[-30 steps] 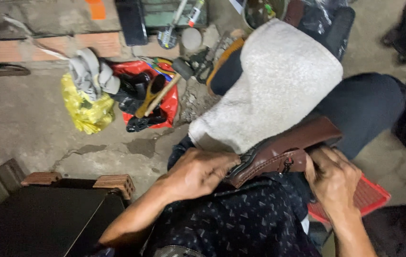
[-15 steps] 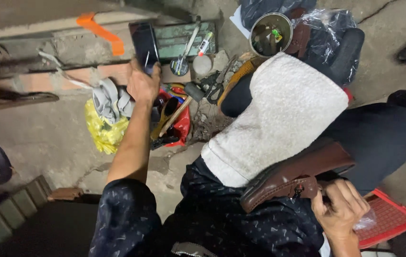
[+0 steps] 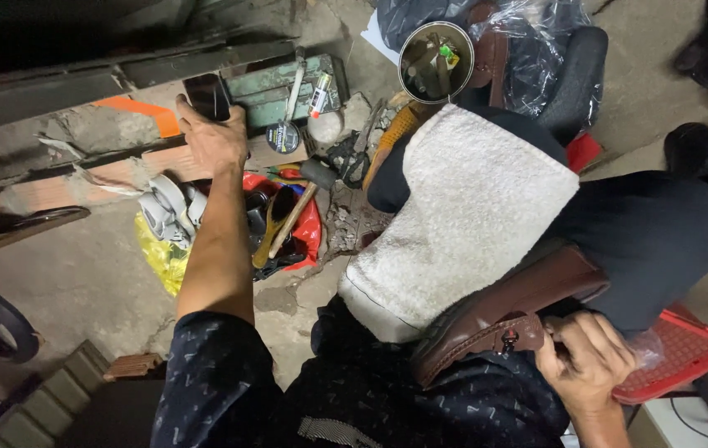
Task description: The person sews the sole of a brown leather shoe using a needle and thread. They repeatedly pull the thread through the shoe's edge and tighten the stitches while holding the shoe on their lap.
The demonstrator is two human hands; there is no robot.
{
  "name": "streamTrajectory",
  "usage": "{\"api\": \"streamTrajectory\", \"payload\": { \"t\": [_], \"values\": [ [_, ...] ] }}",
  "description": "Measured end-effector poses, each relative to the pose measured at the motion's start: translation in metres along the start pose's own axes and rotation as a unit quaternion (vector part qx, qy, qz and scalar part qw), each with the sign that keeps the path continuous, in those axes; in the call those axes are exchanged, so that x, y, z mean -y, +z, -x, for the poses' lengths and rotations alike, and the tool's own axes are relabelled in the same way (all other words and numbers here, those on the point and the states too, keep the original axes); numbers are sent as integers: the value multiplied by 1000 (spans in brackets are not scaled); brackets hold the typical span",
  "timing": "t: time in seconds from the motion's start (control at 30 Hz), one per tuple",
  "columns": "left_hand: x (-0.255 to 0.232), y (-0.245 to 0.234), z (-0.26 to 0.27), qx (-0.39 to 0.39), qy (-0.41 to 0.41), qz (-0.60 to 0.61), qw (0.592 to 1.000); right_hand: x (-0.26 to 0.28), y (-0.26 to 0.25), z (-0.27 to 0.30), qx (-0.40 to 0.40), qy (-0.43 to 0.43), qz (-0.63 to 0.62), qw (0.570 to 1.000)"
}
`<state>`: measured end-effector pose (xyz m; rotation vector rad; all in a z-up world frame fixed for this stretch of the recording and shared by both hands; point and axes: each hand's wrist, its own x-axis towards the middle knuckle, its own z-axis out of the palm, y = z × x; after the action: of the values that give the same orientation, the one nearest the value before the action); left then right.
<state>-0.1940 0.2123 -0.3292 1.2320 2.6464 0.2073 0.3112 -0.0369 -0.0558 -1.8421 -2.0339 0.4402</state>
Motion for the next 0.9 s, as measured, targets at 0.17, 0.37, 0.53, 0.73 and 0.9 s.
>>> {"api": "streamTrajectory", "payload": {
  "t": [0.17, 0.37, 0.53, 0.73, 0.9],
  "values": [
    [-8, -2, 4, -42, 18, 20, 999, 2, 0, -5, -10, -9, -2, 1000],
    [1, -9, 12, 7, 9, 52, 999, 3, 0, -2, -10, 9, 5, 1000],
    [-15, -61, 65, 43, 49, 94, 993, 9, -13, 4, 7, 85, -82, 993],
    [-55, -160, 174, 176, 152, 384, 893, 19, -18, 23, -58, 220, -209, 951],
    [-74, -238, 251, 379, 273, 385, 796, 11, -10, 49, -108, 261, -267, 921]
  ]
}}
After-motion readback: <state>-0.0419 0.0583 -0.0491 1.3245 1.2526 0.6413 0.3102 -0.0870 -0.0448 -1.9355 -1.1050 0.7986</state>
